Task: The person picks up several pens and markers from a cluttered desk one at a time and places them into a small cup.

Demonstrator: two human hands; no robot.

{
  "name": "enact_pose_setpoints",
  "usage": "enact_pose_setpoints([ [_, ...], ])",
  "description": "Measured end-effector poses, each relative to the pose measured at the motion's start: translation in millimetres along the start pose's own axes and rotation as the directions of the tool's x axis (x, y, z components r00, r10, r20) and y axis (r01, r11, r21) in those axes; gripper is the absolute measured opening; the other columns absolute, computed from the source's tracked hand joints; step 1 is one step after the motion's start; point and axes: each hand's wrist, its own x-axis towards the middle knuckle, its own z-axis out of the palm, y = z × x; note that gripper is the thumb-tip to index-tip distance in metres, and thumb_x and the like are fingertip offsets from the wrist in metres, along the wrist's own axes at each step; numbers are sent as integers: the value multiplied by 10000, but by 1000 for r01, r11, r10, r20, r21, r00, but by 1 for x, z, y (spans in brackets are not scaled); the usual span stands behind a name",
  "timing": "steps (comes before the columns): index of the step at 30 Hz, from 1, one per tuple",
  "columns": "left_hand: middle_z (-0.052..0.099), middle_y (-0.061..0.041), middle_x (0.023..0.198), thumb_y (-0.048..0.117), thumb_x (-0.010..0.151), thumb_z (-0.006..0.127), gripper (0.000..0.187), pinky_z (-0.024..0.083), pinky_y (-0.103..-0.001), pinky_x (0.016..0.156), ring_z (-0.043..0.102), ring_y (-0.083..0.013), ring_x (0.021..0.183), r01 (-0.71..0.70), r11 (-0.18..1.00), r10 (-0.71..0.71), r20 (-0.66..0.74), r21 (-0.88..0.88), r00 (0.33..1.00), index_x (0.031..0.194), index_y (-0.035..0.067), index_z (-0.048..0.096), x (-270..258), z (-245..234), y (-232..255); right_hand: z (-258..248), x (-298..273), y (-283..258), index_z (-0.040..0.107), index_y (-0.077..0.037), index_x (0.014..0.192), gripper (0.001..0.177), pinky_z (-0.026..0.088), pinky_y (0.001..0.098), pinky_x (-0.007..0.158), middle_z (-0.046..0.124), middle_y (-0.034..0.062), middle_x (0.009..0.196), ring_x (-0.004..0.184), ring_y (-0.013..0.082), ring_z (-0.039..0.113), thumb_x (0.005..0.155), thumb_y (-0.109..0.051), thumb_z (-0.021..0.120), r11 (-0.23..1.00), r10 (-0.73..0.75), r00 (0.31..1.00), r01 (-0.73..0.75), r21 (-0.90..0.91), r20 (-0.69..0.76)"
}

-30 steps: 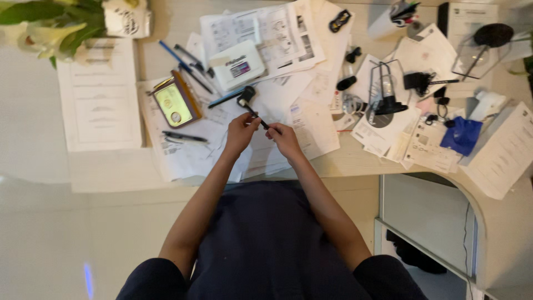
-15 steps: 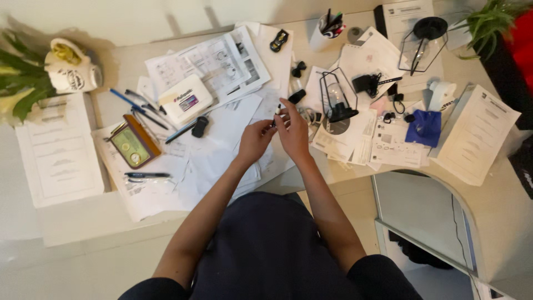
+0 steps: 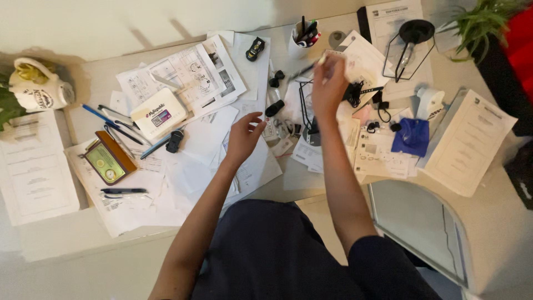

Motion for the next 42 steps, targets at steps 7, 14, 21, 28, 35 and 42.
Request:
enact_pose_setpoints([
  [7,771,-113,1006,172,941,693,311,600,-315,713,759,-192,815,-24,999,23,-54,-25,998,1209,15,689,30,12,16,22,95,41,543,-44,1159,259,606,346,757,714,100,922,848,225,756,972,29,706,988,-152,988,152,15,-12],
  [14,771,-110,959,198,917,712,284,573,-354,716,736,-241,774,-118,986,131,-109,114,985,1143,26,717,84,29,41,46,92,57,590,-55,1103,205,561,393,690,723,122,849,779,272,741,953,5,715,958,-191,973,214,-190,131],
  [21,771,-103,928,210,912,707,274,564,-369,706,728,-244,755,-79,988,90,-85,130,992,1126,40,720,78,27,52,52,82,71,641,-29,1095,192,553,425,705,731,170,924,801,331,728,929,5,732,937,-213,941,273,-217,264],
  [28,770,-103,925,218,911,718,276,570,-365,707,731,-240,763,-67,990,76,-67,128,995,1129,49,728,49,17,33,36,53,55,634,-2,1216,294,579,366,725,742,164,1038,849,275,737,931,41,696,972,-182,961,208,-110,210],
  [35,775,-103,930,224,907,707,283,574,-370,713,739,-245,777,-4,992,9,-37,125,999,1134,56,733,5,-10,-7,31,-44,16,654,-18,1186,213,556,343,717,731,128,974,803,225,721,976,18,644,992,-52,965,80,-100,256],
  [42,773,-112,946,231,906,709,281,578,-382,731,740,-257,785,66,984,-57,-59,163,997,1126,59,734,-61,-72,-63,79,-198,-46,677,-32,1156,231,560,327,691,739,111,910,747,198,710,925,-22,667,993,116,842,-101,-57,528],
])
